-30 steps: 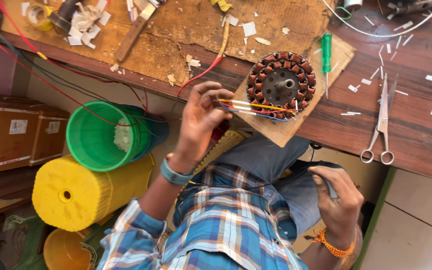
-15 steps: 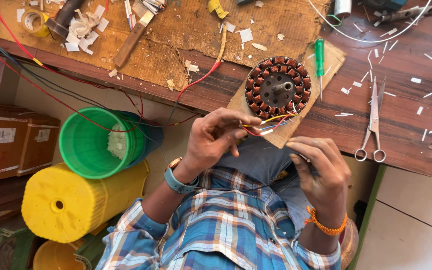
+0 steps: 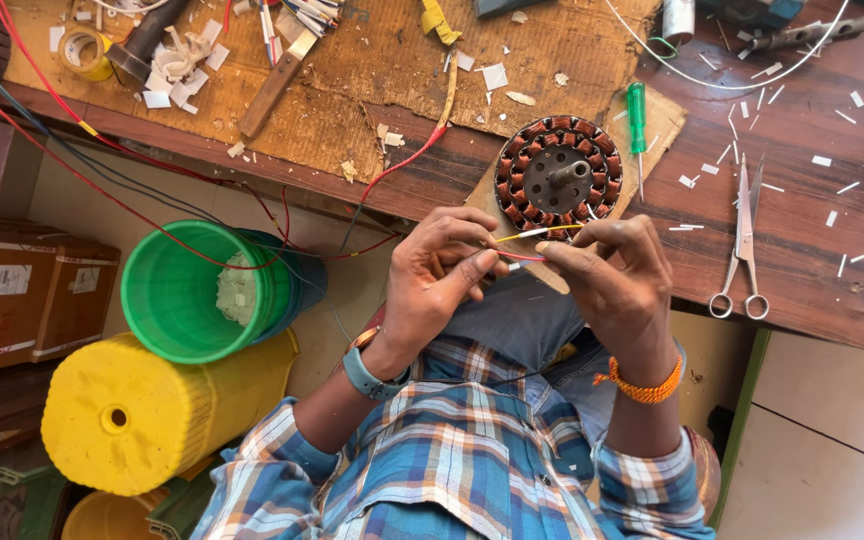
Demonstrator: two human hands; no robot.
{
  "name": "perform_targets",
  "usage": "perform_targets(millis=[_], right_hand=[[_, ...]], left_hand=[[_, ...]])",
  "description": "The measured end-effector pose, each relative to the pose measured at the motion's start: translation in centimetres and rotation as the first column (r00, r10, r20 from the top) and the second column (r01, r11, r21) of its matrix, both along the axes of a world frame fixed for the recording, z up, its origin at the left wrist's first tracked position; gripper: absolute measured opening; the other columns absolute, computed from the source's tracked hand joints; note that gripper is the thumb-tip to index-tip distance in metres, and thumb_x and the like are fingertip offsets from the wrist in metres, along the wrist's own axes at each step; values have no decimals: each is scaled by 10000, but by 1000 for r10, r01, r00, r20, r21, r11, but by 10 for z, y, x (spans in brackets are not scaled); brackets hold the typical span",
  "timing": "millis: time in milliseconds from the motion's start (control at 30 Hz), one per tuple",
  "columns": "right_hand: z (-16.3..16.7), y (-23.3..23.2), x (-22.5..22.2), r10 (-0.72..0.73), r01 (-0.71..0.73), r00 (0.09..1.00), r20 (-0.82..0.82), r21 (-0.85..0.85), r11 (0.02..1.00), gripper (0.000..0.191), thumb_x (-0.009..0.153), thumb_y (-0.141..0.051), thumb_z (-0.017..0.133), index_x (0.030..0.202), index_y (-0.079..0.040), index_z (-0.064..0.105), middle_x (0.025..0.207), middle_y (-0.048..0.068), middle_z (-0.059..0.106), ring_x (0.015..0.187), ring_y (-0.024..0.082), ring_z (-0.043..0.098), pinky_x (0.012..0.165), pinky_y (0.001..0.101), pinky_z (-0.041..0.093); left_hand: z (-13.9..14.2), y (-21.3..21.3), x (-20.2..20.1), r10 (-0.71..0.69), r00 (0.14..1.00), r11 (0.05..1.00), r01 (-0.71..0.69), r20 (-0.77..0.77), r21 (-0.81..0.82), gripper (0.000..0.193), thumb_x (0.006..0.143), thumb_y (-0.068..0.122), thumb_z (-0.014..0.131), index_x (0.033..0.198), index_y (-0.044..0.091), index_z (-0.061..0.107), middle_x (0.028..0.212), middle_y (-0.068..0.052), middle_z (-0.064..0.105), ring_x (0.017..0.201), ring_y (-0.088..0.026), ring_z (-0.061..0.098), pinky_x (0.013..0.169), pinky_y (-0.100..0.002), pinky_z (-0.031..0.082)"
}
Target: The person works on a stator assembly at a cluttered workbench, using pliers to strip wire ends, inserting heat-shrink tubing, and using a soldering iron to make connections. They also use scissors to trim excess tubing and a multimeter to test the electrical continuity of the wires.
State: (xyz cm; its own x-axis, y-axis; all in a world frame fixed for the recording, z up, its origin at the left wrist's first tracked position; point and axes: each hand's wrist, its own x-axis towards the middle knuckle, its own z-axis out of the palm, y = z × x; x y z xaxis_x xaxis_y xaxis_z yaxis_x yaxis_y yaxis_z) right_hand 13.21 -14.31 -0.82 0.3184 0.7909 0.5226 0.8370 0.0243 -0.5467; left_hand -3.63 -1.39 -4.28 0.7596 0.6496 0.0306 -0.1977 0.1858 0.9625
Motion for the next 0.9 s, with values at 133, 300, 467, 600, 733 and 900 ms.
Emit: perform_targets(millis=[133,300,467,600,733,900], right_hand=[[-9,-1,15,51,-55,988,144,24,998,247,843,4,855,1063,-73,776,967,59,674,900,220,599,749,350,529],[-33,1,37,-35,26,990,139,65,998,220,894,1,854,1078,-60,749,1008,58,698,954,235,616,822,367,538],[-45,-17,37,-151,153,988,-26,213,965,245,893,-48,822,1115,-44,717,1030,76,695,978,253,632,848,378,532],[-53,-30,17,-37,46,997,-65,143,989,230,842,-80,836,1048,-57,736,943,67,678,855,230,634,750,354,529],[-55,-25,15,0,4,999,-49,90,996,216,841,-32,832,1038,-59,751,919,69,673,813,227,641,723,354,532],[-51,-10,35,-65,64,998,0,147,987,223,840,-6,822,1036,-57,729,932,73,673,840,237,675,727,363,550]], left_hand=[[-5,-2,1,-8,996,993,-2,-86,-118,167,1005,78,673,1149,-1,648,1011,-113,734,881,-142,739,598,-225,580],[-7,-1,-2,-24,1000,982,21,-14,-189,152,1050,136,663,1149,27,625,1023,-151,765,943,-149,741,646,-221,569],[-6,2,2,-86,987,859,144,140,-491,164,1047,147,649,1158,49,579,1071,-207,750,915,-217,761,516,-209,509],[-8,-2,11,-45,988,806,124,149,-580,170,1044,154,627,1173,62,565,1174,-218,723,929,-267,774,479,-208,509],[-7,-5,14,-37,996,812,74,76,-579,193,1036,159,599,1194,66,539,1260,-210,696,887,-282,779,463,-204,508],[-8,3,18,-55,997,821,71,46,-566,206,1026,147,594,1199,54,530,1282,-192,699,823,-296,771,407,-187,464]])
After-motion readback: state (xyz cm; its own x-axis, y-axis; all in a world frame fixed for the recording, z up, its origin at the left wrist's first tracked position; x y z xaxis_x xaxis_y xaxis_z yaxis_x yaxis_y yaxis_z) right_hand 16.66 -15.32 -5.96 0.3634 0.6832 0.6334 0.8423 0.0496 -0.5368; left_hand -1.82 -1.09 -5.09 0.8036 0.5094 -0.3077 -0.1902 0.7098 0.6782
